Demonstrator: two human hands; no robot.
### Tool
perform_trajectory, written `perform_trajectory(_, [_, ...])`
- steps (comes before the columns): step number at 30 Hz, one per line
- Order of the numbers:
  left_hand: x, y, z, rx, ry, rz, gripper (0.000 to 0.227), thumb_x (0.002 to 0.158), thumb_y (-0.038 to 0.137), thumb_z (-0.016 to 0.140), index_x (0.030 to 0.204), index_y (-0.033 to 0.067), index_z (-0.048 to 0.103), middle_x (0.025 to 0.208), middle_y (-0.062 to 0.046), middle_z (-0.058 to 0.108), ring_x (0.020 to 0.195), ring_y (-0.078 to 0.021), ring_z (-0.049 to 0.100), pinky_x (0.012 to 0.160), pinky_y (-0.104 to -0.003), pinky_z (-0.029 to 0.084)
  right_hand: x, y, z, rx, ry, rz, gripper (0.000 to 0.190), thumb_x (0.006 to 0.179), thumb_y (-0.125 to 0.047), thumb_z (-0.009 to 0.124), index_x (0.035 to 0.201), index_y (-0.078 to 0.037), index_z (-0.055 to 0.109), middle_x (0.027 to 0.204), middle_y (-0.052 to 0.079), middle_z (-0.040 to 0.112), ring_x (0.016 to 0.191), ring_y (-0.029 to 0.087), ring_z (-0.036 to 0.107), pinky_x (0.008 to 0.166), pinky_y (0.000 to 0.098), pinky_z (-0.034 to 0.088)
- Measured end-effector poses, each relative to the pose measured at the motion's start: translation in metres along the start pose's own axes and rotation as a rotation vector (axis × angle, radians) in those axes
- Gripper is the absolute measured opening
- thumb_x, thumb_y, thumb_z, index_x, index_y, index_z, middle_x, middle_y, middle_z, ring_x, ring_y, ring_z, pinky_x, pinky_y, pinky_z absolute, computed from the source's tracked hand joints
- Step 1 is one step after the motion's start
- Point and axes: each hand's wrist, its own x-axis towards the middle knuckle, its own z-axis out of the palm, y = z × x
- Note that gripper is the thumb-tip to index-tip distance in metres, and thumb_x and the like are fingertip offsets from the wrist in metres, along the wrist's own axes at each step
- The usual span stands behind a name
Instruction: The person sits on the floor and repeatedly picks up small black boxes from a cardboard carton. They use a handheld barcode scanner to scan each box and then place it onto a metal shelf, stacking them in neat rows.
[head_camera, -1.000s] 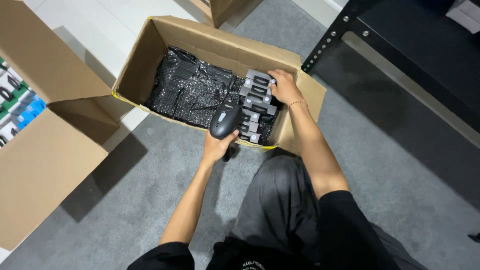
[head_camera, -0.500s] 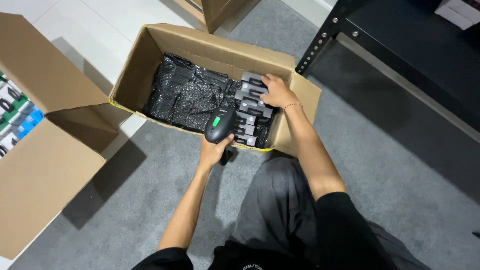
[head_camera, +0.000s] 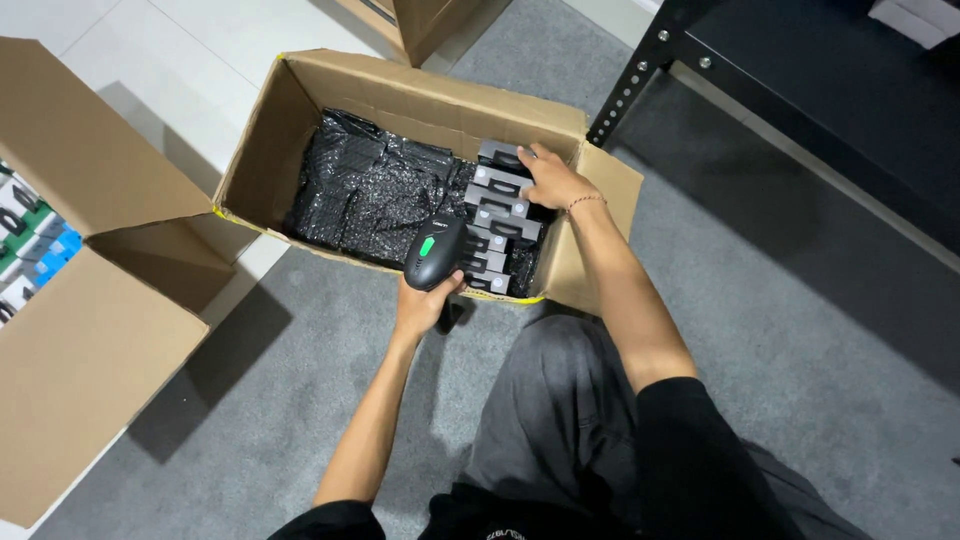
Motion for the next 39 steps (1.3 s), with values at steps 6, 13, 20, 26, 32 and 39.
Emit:
perform_trajectory(6, [0.008,-0.077,-0.02,0.087,0.07,-0.136,0.057,0.07,0.015,0.089,0.115,-0.0092,0.064,0.105,-0.031,0.066,0.102,-0.0406,0.064,0.097,-0.055,0.045,0.039,0.033,0.045,0.007,0.128,-0.064,0.089,0.062,0.002,0.083,0.14,0.004,0.039,0.131,0.034,0.046,0.122,0.05,0.051,0.102,0.0509,0.048])
perform_trajectory(13, [0.002,-0.049,-0.019,-0.027,-0.013,-0.13,0.021,0.082,0.01,0.076,0.095,-0.005,0.069,0.081,-0.022,0.071,0.076,-0.0284,0.07,0.081,-0.043,0.054,0.031,0.015,0.05,-0.02,0.215,0.006,0.087,0.074,-0.014,0.074,0.147,-0.006,0.028,0.146,0.024,0.033,0.131,0.046,0.044,0.107,0.0593,0.043])
perform_trajectory(20, [0.007,0.003,0.015,-0.281,-0.136,-0.055,0.018,0.081,0.009,0.072,0.092,-0.0035,0.065,0.07,-0.018,0.066,0.06,-0.0257,0.069,0.059,-0.039,0.06,-0.111,-0.036,-0.047,0.477,0.658,-0.239,0.083,0.073,-0.023,0.084,0.142,-0.007,0.041,0.123,0.019,0.05,0.121,0.039,0.052,0.105,0.0489,0.041])
perform_trajectory(26, [-0.006,0.054,0.132,-0.297,-0.535,0.14,0.016,0.082,0.005,0.075,0.091,-0.0066,0.069,0.076,-0.022,0.07,0.064,-0.0275,0.071,0.063,-0.04,0.06,-0.226,0.011,-0.079,1.015,1.092,-0.334,0.075,0.082,-0.011,0.082,0.143,-0.009,0.038,0.119,0.005,0.048,0.118,0.017,0.048,0.108,0.0339,0.037])
perform_trajectory(32, [-0.058,0.1,0.235,-0.394,-0.826,0.152,0.014,0.083,0.006,0.074,0.089,-0.0062,0.069,0.073,-0.02,0.07,0.061,-0.0263,0.072,0.06,-0.037,0.059,-0.357,0.086,-0.165,0.791,1.422,0.118,0.049,0.094,-0.033,0.072,0.132,-0.006,0.055,0.125,0.014,0.055,0.118,0.021,0.052,0.102,0.0353,0.042])
perform_trajectory(39, [-0.1,0.107,0.262,-0.297,-0.853,-0.068,0.021,0.082,0.012,0.073,0.097,-0.0007,0.067,0.071,-0.009,0.069,0.063,-0.017,0.069,0.072,-0.029,0.056,-0.349,0.171,-0.267,1.112,1.418,0.528,0.02,0.086,-0.028,0.069,0.077,-0.011,0.065,0.067,0.001,0.065,0.058,0.011,0.059,0.052,0.0289,0.047])
